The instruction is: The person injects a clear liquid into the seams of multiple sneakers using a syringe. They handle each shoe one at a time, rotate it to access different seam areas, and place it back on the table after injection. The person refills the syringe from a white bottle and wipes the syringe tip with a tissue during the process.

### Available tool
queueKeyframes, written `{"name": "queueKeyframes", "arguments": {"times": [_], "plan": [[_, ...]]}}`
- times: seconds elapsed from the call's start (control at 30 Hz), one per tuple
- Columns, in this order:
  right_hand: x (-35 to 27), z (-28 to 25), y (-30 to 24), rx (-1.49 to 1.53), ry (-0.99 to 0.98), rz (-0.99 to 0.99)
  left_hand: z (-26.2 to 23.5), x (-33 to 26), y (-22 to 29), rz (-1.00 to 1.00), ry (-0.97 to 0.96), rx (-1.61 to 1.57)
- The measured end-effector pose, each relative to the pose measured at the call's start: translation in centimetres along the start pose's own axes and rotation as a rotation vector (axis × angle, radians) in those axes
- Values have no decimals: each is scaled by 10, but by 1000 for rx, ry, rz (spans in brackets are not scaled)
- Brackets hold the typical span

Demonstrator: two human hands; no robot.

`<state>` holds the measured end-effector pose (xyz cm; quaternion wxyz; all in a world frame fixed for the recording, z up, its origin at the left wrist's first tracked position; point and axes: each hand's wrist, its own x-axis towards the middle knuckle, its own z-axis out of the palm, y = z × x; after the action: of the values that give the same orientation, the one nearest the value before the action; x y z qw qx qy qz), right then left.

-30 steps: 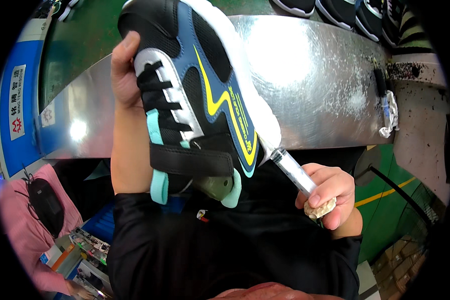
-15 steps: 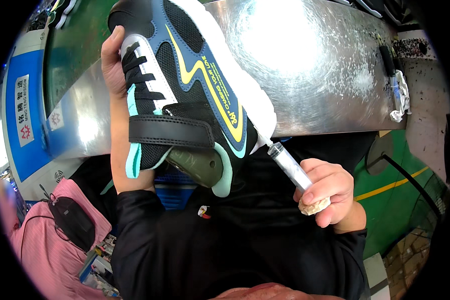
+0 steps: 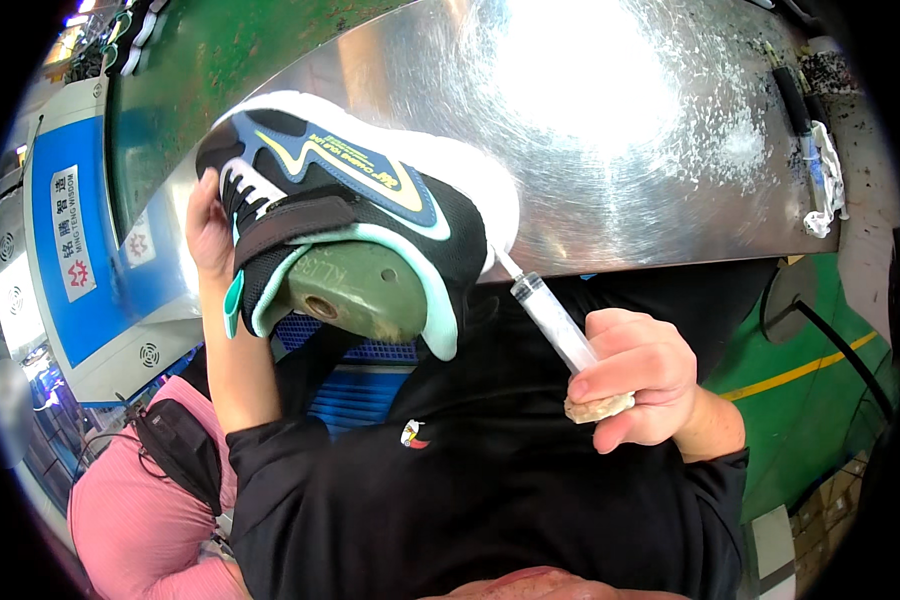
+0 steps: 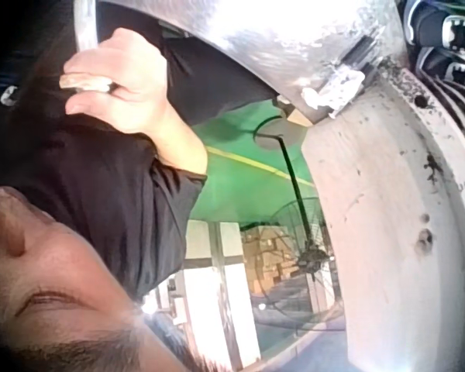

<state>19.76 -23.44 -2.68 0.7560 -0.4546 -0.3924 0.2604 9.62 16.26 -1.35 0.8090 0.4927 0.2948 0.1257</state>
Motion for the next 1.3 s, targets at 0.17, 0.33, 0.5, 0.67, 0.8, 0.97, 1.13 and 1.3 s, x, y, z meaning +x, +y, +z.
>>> {"name": "queueKeyframes", "arguments": {"times": [0.17,0.33,0.5,0.67,0.8,0.97,1.13,1.3], "plan": [[13,2,1,-109,-103,39,-12,-42,-1,44,51,216],[21,11,5,-184,-85,36,-23,-95,-13,-31,195,66],[25,15,3,-239,-92,57,-24,-142,-30,-155,122,-11],[26,20,2,-242,-74,85,15,-160,-52,-301,-41,-154],[27,19,-2,-253,-90,107,50,-163,-61,-359,-89,-239],[27,24,-2,-255,-99,75,33,-177,-78,-408,-136,-329],[34,27,-9,-244,-116,84,41,-181,-84,-417,-109,-370],[32,29,-11,-248,-129,66,41,-177,-89,-436,-193,-389]]}}
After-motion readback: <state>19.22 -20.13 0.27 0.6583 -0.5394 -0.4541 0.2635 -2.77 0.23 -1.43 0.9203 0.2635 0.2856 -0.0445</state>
